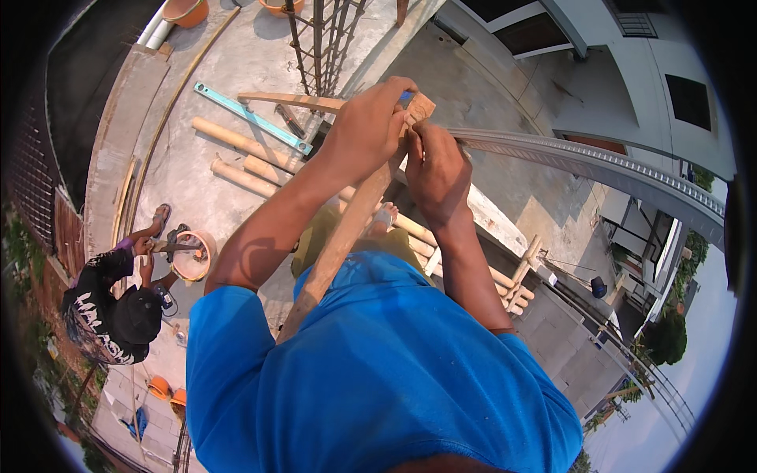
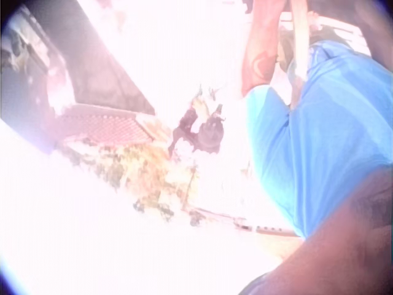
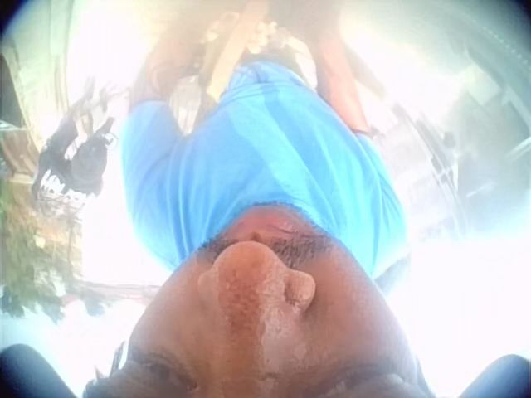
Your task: The person secures wooden planks to a metal scaffolding frame using pliers to twist wire ties around the joints. They then use a spirit level to check the vertical alignment of the structure.
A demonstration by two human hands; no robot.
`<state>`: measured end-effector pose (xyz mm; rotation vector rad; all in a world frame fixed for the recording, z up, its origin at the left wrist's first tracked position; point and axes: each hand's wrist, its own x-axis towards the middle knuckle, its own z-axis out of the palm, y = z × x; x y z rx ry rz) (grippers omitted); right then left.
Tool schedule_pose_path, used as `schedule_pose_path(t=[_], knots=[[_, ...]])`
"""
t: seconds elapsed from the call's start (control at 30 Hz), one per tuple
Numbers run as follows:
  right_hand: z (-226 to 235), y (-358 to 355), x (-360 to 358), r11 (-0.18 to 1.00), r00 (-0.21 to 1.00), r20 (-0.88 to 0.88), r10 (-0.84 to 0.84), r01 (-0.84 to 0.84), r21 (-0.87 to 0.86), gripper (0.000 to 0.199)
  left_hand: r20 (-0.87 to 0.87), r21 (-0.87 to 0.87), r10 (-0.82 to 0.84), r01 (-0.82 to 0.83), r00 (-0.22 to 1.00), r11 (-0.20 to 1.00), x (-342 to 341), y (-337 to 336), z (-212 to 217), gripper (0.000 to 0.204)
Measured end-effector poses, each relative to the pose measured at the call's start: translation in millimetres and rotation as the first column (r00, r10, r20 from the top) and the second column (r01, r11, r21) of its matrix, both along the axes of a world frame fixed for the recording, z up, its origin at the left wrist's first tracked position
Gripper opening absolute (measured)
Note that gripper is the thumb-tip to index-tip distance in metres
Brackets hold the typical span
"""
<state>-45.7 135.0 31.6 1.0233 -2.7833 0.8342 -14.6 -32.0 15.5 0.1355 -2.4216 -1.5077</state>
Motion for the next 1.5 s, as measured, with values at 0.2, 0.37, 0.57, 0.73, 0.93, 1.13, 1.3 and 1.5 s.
schedule_pose_path(t=[0.2, 0.37, 0.57, 0.73, 0.93, 1.13, 1.3, 1.5], knots=[[-10.9, 21.2, 10.6, 0.98, 0.991, -0.11, 0.07, -0.089, -0.177, 0.015, 0.016, -0.044, 0.067, -0.066, 0.998, 0.997, -9.9, 4.5, 1.7, 0.03], [-24.2, 73.5, 26.2, 0.951, 0.985, -0.064, 0.161, -0.172, -0.257, 0.023, 0.218, -0.234, 0.021, 0.032, 0.976, 0.972, -22.8, 1.3, 21.1, 0.023], [-44.2, 150.4, 32.3, 0.965, 0.965, 0.169, 0.202, -0.166, -0.205, 0.017, 0.513, -0.133, 0.014, 0.063, 0.858, 0.989, -44.1, -14.6, 33.5, 0.023], [-65.7, 209.7, 23.5, 0.975, 0.942, 0.276, 0.192, -0.151, -0.161, 0.019, 0.66, 0.266, -0.047, -0.174, 0.75, 0.948, -43.1, -26.3, 31.3, 0.017], [-79.0, 260.4, 6.4, 0.986, 0.924, 0.344, 0.166, -0.145, -0.085, 0.02, 0.55, 0.178, -0.122, 0.027, 0.826, 0.984, -29.4, -35.5, 31.8, 0.027], [-77.4, 275.9, -3.8, 0.995, 0.929, 0.357, 0.101, -0.096, -0.031, 0.021, 0.472, -0.306, -0.233, 0.405, 0.85, 0.861, -34.7, -37.2, 50.3, 0.025], [-79.2, 269.2, -0.7, 0.997, 0.924, 0.377, 0.066, -0.078, 0.015, 0.021, 0.384, -0.411, -0.382, 0.526, 0.841, 0.744, -40.0, -47.2, 49.4, 0.019], [-90.7, 257.6, 19.6, 0.996, 0.907, 0.418, 0.049, -0.076, 0.05, 0.017, 0.362, -0.27, -0.356, 0.462, 0.861, 0.844, -34.1, -46.1, 30.8, 0.02]])
